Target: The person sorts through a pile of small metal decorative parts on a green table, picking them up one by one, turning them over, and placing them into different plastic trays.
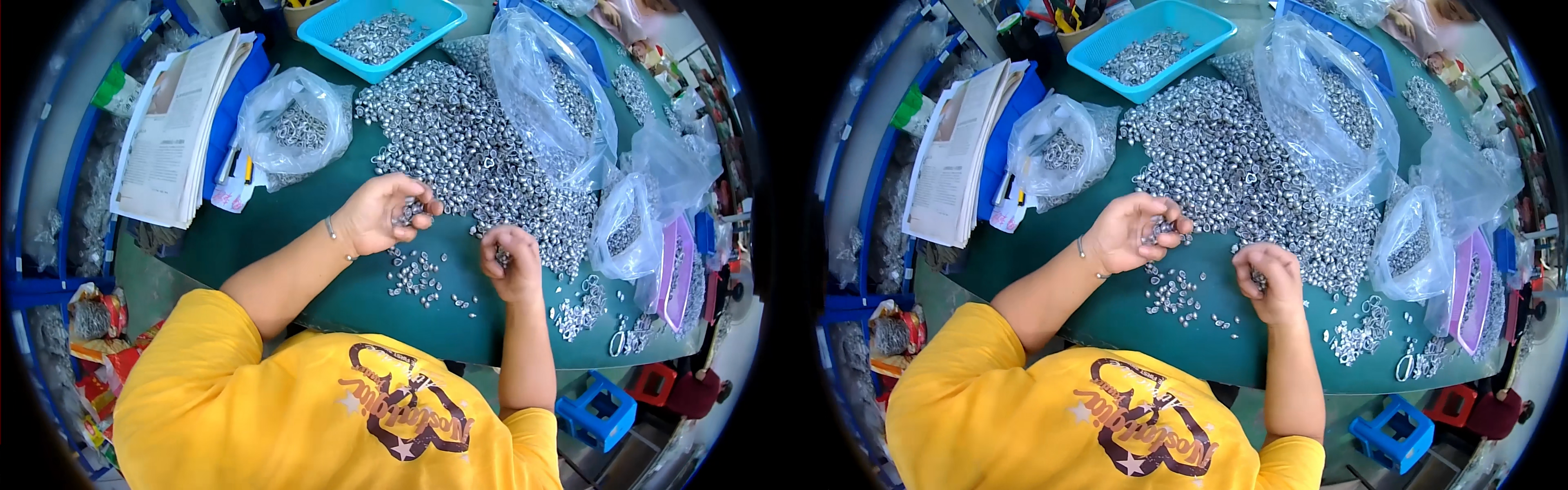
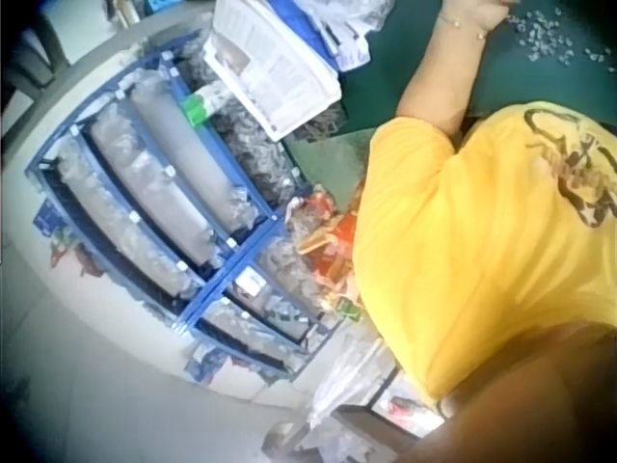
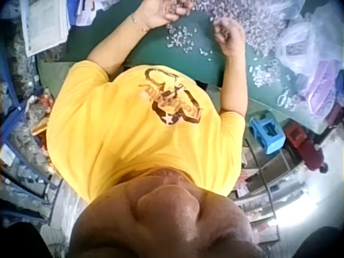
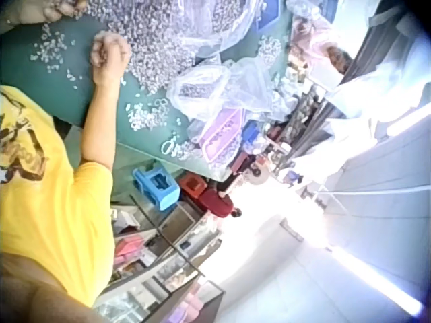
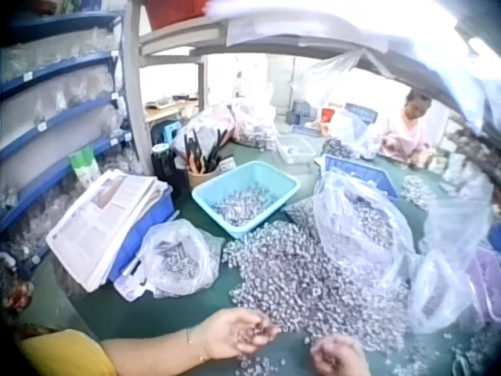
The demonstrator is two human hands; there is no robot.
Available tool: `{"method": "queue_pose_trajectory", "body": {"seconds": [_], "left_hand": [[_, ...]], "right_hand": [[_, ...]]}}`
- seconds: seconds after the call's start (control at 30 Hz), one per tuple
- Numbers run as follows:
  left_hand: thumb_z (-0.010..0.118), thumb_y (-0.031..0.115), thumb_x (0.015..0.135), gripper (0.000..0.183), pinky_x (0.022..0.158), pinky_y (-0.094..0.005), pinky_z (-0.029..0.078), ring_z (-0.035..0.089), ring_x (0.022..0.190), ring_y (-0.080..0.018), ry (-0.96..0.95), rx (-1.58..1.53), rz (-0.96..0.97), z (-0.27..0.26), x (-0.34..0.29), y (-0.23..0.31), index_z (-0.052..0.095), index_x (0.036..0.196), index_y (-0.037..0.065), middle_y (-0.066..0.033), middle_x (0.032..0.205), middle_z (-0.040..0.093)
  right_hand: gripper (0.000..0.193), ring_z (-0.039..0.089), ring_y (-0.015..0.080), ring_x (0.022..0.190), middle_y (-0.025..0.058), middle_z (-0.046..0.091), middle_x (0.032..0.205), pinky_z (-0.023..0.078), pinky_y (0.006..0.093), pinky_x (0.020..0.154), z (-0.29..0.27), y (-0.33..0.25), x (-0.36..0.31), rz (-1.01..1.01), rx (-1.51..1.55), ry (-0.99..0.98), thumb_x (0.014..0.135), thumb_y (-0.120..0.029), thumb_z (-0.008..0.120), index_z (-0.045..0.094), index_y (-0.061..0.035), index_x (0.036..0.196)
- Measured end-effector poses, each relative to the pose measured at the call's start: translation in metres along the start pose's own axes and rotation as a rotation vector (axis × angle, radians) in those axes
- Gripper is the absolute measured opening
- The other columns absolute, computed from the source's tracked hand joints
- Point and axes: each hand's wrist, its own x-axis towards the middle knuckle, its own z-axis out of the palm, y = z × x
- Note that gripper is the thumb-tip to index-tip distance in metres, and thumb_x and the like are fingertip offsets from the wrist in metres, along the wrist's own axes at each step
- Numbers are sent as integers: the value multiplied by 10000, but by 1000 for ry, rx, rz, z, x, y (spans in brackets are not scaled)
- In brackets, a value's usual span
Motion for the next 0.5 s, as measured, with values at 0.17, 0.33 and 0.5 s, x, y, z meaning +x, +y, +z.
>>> {"method": "queue_pose_trajectory", "body": {"seconds": [0.17,0.33,0.5], "left_hand": [[639,111,803,114,524,-216,429,506,570,-99,79,909,317,-15,-2,-15,641,845,5,-18,702,591],[680,116,740,83,602,-280,474,584,644,-193,12,1917,711,-13,-4,-34,683,805,65,-70,710,599],[669,103,755,62,609,-277,475,583,650,-175,23,1799,653,-15,-6,-42,668,796,57,-61,707,599]], "right_hand": [[131,584,252,601,105,593,668,466,329,553,24,17,-12,-414,-1335,2,744,-150,676,684,-77,852],[104,579,189,595,68,589,648,463,295,548,17,26,-18,-368,-1073,44,781,-125,650,656,-40,841],[108,418,56,452,16,548,596,283,175,410,3,5,-36,26,-206,100,799,-65,587,638,24,768]]}}
